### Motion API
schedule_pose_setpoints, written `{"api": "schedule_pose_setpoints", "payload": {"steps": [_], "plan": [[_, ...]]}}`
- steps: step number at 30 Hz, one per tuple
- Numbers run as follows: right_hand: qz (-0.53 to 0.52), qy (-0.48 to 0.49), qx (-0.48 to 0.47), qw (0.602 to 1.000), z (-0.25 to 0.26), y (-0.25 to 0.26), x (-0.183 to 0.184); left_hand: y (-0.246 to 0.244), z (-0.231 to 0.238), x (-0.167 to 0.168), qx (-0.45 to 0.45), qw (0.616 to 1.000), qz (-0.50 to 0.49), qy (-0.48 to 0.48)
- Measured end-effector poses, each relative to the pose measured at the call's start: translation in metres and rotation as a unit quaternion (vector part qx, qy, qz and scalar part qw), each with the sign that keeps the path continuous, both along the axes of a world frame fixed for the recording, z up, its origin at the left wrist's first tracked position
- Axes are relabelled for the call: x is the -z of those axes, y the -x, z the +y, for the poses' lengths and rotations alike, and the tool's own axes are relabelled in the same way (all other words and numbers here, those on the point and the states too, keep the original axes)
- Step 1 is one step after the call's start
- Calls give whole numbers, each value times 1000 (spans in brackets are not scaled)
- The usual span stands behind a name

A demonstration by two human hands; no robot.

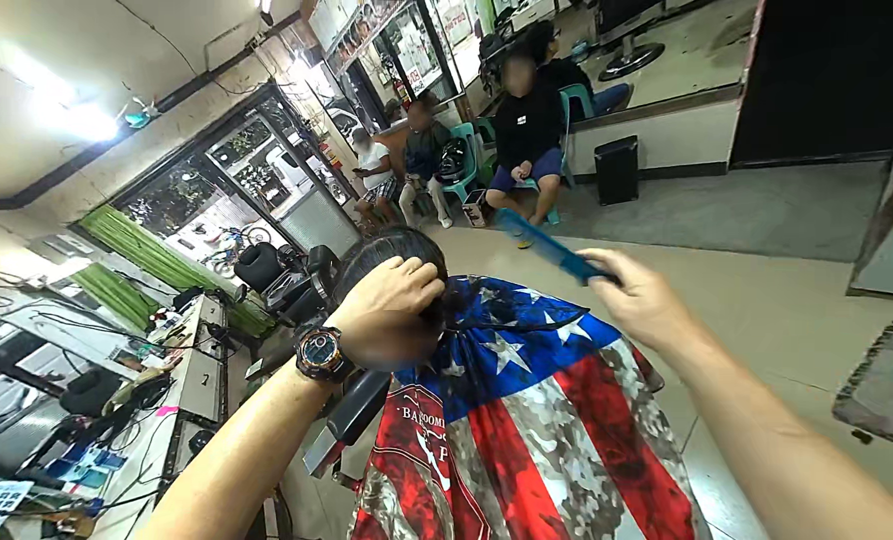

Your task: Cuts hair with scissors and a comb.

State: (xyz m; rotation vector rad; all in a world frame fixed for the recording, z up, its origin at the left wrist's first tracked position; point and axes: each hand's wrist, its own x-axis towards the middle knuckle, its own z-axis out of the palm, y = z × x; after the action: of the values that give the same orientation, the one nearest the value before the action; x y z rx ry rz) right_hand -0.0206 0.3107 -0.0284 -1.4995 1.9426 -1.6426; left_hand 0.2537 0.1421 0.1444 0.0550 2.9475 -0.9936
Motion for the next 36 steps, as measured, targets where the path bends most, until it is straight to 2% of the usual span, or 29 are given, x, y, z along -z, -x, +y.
{"api": "schedule_pose_setpoints", "payload": {"steps": [2, 5, 8, 12, 15, 17, 19, 21, 24, 26, 28, 30, 33, 36], "plan": [[-77, 38, -44, 995, -28, -38, -11, -3, -2, -1, 31, 999, 1, -6], [-102, 94, -74, 988, -65, -83, -30, -8, 2, -4, 66, 998, 16, -7], [-72, 152, -71, 983, -88, -106, -33, -11, 8, -4, 96, 995, 22, -11], [-26, 209, -98, 973, -86, -124, -9, 0, 21, -11, 74, 995, -3, -66], [-107, 192, -160, 962, -64, -144, 3, 20, 33, -23, -1, 996, -24, -84], [-189, 104, -192, 957, -46, -151, -10, 35, 38, -25, -49, 996, -41, -65], [-294, 22, -233, 927, -32, -152, -29, 47, 42, -25, -95, 993, -56, -44], [-416, -23, -274, 867, -24, -153, -41, 54, 36, -27, -111, 992, -37, -53], [-537, -46, -331, 775, -24, -152, -41, 54, 30, -56, -98, 977, 88, -166], [-568, -40, -357, 741, -27, -150, -33, 35, 29, -87, -105, 936, 174, -288], [-567, -34, -362, 739, -28, -147, -30, 2, 18, -108, -127, 897, 214, -364], [-559, -28, -359, 747, -25, -144, -31, -32, 7, -108, -172, 902, 151, -365], [-548, -20, -354, 758, -22, -139, -32, -48, 7, -72, -212, 918, 53, -332], [-518, -11, -349, 781, -18, -137, -31, -30, 6, -39, -163, 944, 26, -284]]}}
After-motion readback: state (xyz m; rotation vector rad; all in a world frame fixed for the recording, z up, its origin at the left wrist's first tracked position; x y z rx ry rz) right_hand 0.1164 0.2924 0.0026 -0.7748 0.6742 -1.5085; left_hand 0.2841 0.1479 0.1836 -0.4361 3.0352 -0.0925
